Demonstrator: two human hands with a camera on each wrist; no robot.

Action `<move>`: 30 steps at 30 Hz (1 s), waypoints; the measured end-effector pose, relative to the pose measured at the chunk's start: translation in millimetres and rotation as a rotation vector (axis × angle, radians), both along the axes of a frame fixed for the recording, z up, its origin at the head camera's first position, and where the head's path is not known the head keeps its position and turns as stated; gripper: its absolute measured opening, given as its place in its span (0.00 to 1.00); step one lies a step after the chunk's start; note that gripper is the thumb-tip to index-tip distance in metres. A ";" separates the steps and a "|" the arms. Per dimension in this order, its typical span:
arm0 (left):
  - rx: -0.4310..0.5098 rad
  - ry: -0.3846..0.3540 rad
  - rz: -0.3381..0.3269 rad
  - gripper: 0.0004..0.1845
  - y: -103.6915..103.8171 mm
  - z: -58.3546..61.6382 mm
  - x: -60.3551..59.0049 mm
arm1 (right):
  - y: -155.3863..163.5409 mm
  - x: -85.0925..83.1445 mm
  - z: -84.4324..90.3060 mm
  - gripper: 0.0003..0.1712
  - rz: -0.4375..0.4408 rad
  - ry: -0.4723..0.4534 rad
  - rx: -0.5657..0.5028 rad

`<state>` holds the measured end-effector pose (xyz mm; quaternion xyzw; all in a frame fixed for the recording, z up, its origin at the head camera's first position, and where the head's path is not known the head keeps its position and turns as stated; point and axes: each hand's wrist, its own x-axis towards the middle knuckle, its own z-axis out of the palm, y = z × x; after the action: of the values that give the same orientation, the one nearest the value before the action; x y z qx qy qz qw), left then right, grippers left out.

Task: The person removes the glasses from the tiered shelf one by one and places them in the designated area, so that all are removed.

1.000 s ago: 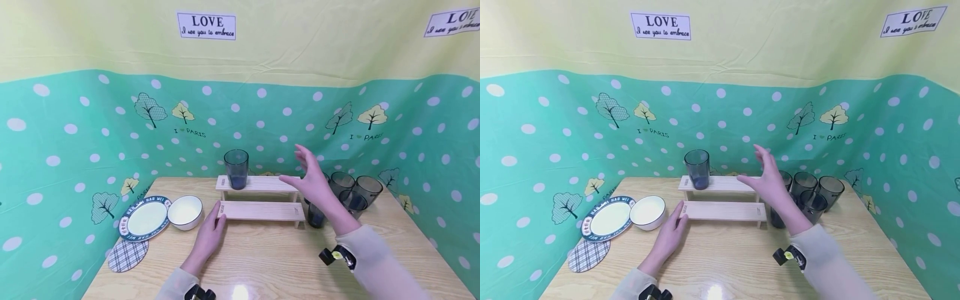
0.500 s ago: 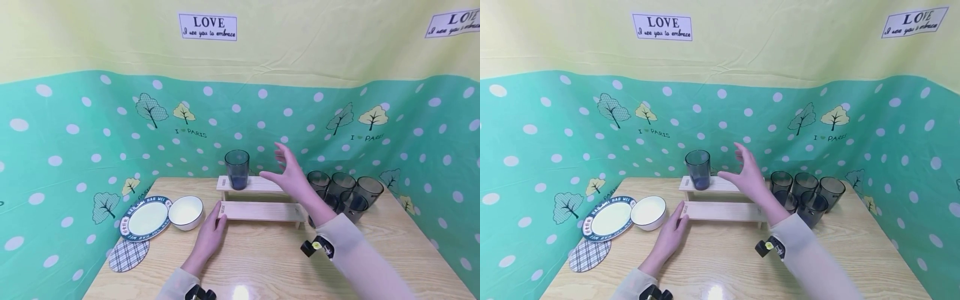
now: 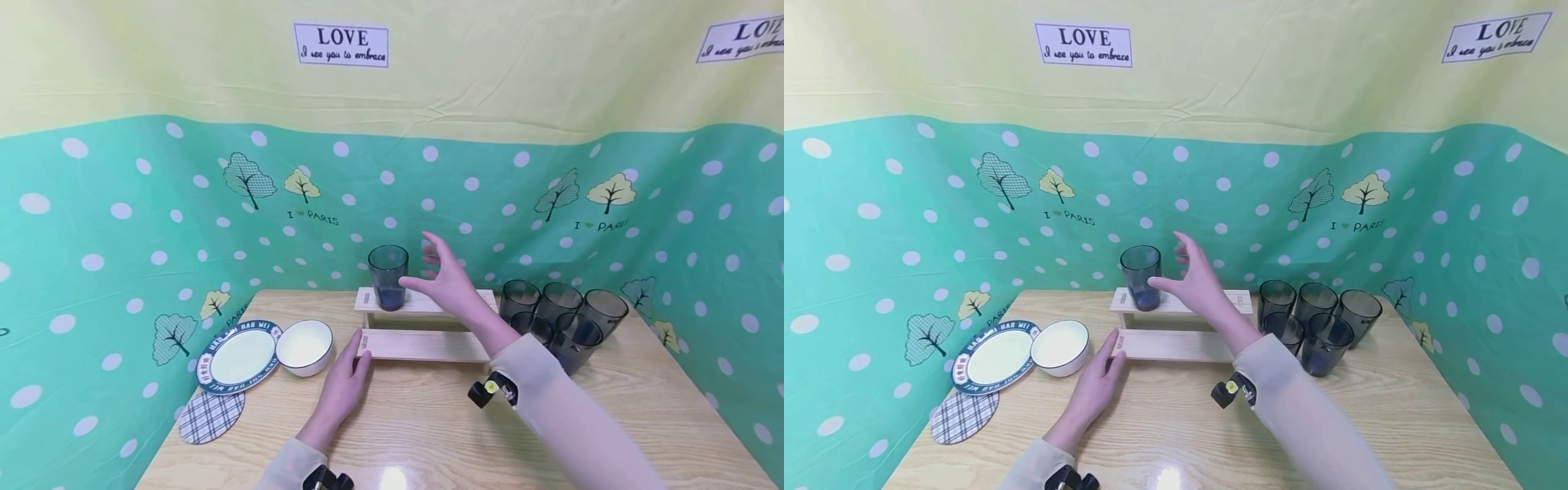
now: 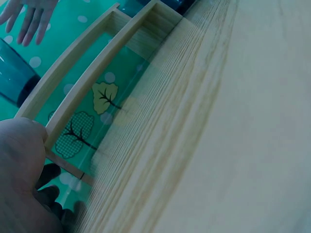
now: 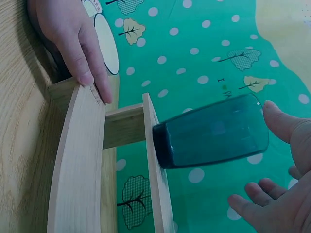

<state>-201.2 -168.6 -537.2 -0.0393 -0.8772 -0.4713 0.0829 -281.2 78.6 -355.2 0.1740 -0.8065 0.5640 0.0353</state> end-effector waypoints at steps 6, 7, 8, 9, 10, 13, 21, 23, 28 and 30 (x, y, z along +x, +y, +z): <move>0.006 -0.003 0.000 0.34 0.2 0.6 1.4 | -12.6 -3.9 1.0 0.65 0.022 -0.009 0.007; 0.005 -0.003 0.000 0.34 0.2 0.6 1.4 | -14.1 -4.5 1.1 0.66 0.027 -0.012 0.006; 0.006 -0.003 0.000 0.34 0.3 0.7 1.4 | -15.7 -5.3 0.9 0.66 0.029 -0.014 0.003; 0.007 -0.003 0.000 0.34 0.3 0.8 1.4 | -17.2 -5.9 1.0 0.66 0.031 -0.016 0.001; 0.007 -0.003 0.001 0.34 0.3 0.8 1.3 | -18.7 -6.9 0.7 0.66 0.034 -0.017 -0.004; 0.004 0.001 0.002 0.34 0.1 0.7 0.9 | -23.0 -8.7 -0.4 0.67 0.041 -0.022 -0.010; 0.021 0.004 -0.002 0.34 -0.2 1.6 0.6 | -33.1 -12.3 -4.9 0.67 0.023 -0.023 0.028; 0.021 0.005 -0.002 0.34 -0.1 1.7 0.7 | -35.1 -12.3 -5.5 0.67 0.015 -0.022 0.048; 0.016 0.006 0.000 0.34 -0.3 1.7 0.9 | -39.7 -13.3 -7.8 0.65 -0.003 -0.021 0.101; 0.017 0.005 -0.001 0.34 -0.3 1.8 1.0 | -41.4 -13.8 -8.7 0.65 -0.007 -0.023 0.114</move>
<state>-200.2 -168.9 -535.4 -0.0402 -0.8728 -0.4789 0.0851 -295.0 37.3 -363.8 0.1662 -0.8384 0.5188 0.0179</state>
